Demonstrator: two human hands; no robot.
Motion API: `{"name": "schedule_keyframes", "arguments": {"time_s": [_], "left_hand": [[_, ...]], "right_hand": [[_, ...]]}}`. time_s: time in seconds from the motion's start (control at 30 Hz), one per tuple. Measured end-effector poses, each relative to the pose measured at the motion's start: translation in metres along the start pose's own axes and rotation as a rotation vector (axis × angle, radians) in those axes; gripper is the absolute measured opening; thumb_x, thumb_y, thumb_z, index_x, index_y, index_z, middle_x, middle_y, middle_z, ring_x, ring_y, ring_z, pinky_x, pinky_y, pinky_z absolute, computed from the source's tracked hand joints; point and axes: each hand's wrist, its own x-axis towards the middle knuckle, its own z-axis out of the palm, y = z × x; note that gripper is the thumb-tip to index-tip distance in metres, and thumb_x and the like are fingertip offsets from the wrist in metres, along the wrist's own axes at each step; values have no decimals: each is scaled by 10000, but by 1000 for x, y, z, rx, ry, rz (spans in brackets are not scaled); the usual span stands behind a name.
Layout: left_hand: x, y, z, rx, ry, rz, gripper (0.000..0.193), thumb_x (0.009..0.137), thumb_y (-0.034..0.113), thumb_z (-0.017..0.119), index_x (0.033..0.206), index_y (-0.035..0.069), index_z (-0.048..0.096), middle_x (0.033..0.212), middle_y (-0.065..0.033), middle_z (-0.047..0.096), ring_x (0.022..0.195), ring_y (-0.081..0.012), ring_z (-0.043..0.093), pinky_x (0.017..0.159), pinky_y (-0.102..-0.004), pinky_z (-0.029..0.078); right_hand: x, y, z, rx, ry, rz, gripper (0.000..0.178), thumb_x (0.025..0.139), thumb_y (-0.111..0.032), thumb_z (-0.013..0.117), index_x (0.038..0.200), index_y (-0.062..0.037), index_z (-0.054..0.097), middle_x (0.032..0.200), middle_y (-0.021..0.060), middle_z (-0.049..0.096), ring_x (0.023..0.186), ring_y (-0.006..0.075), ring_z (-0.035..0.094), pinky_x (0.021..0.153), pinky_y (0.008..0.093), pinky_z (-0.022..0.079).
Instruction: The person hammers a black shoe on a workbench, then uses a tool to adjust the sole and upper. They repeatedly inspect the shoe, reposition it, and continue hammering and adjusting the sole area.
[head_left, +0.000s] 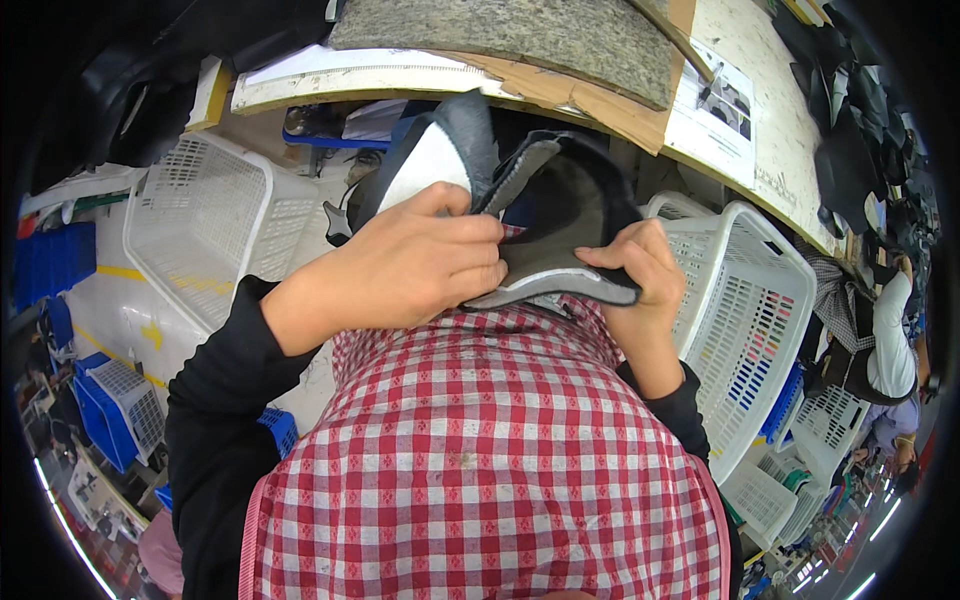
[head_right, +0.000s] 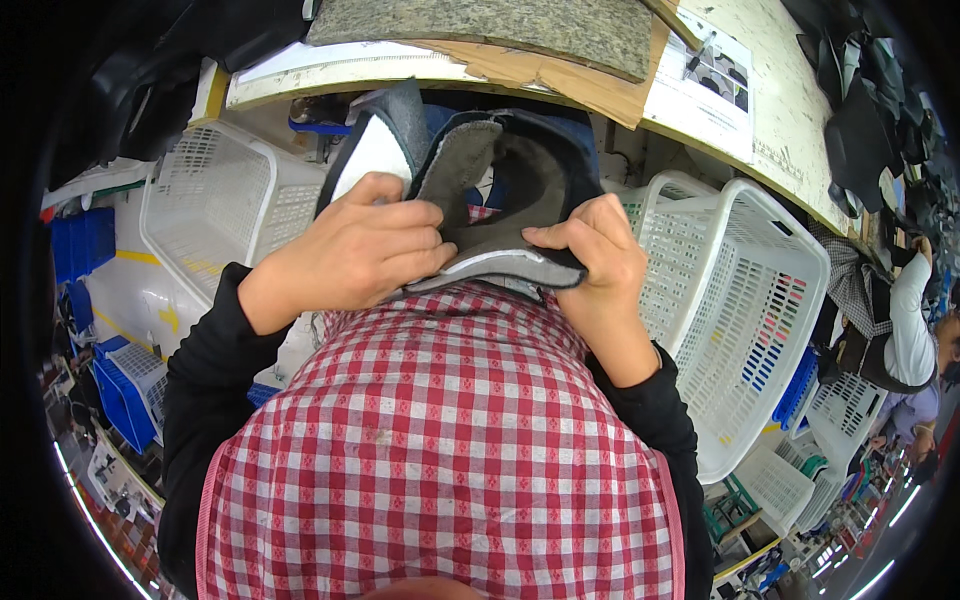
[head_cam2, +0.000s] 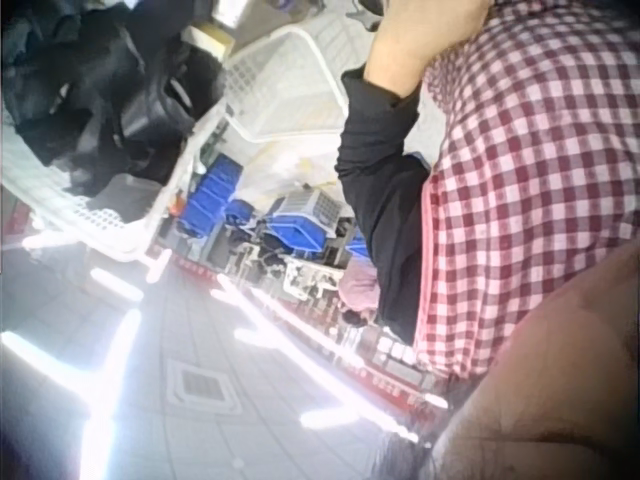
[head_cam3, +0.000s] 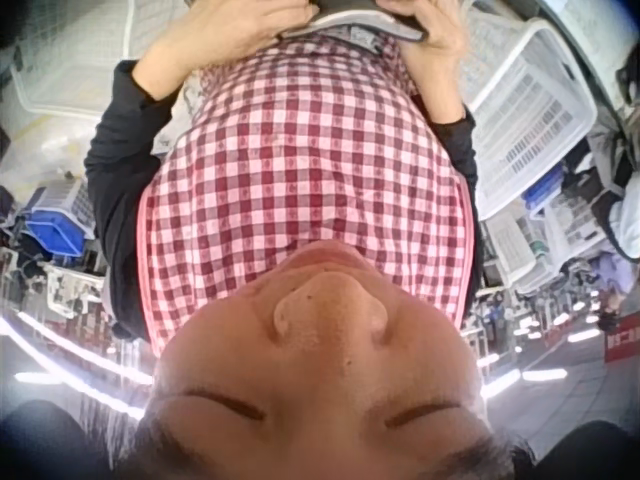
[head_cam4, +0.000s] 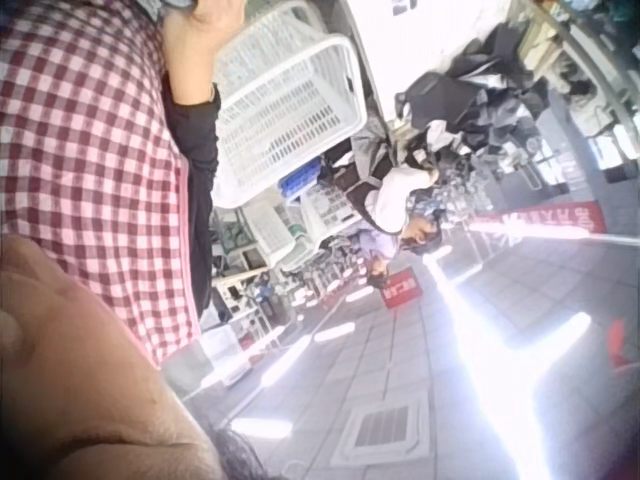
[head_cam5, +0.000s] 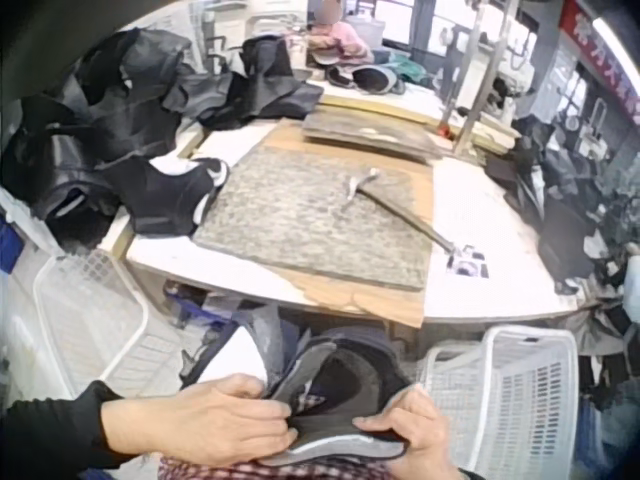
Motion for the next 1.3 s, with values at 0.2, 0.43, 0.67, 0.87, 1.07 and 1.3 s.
{"name": "schedule_keyframes", "arguments": {"time_s": [0.2, 0.43, 0.67, 0.87, 1.07, 1.3], "left_hand": [[23, -9, 11, -253, -83, -86, 159, 838, 222, 750, 856, 72, 698, 844, -27, 607, 963, -196, 577, 957, -415, 372], [42, -27, 37, -161, -66, -142, 141, 796, 168, 773, 777, 81, 664, 743, -31, 539, 878, -214, 545, 870, -405, 371], [31, -42, -25, -119, 379, -601, 240, 853, 79, 763, 1092, 69, 738, 1189, -62, 660, 1128, -226, 633, 929, -381, 525], [43, -86, -13, -951, -346, -737, 271, 962, 111, 709, 1220, 25, 713, 1042, -83, 709, 784, -142, 687, 727, -289, 592], [37, -55, 43, -539, 25, -290, 251, 969, 62, 638, 1215, 18, 658, 1093, -197, 666, 1014, -400, 653, 847, -423, 543], [46, -53, 78, -639, 17, -873, 178, 907, 114, 607, 831, -27, 529, 710, -236, 551, 621, -383, 545, 604, -451, 450]], "right_hand": [[13, 20, -10, 135, -232, 376, 267, 627, 3, 892, 853, -88, 781, 728, 43, 560, 718, 221, 549, 641, 333, 407], [50, -14, -15, -410, -361, -335, 188, 731, -115, 718, 915, -82, 744, 766, 49, 645, 798, 241, 660, 799, 381, 501], [58, -11, 0, -344, -229, -286, 107, 774, -106, 664, 876, -77, 652, 705, 43, 610, 632, 216, 657, 567, 340, 512], [75, -17, 8, -366, -430, -413, 122, 772, -110, 677, 885, -84, 712, 771, 68, 682, 677, 237, 699, 558, 366, 530], [57, -7, 20, -341, -424, -405, 54, 733, -113, 672, 766, -84, 703, 733, 79, 672, 650, 246, 682, 543, 367, 523], [48, -4, 38, -273, -439, -437, 54, 741, -127, 668, 746, -75, 682, 717, 84, 684, 666, 235, 705, 560, 367, 544]]}}
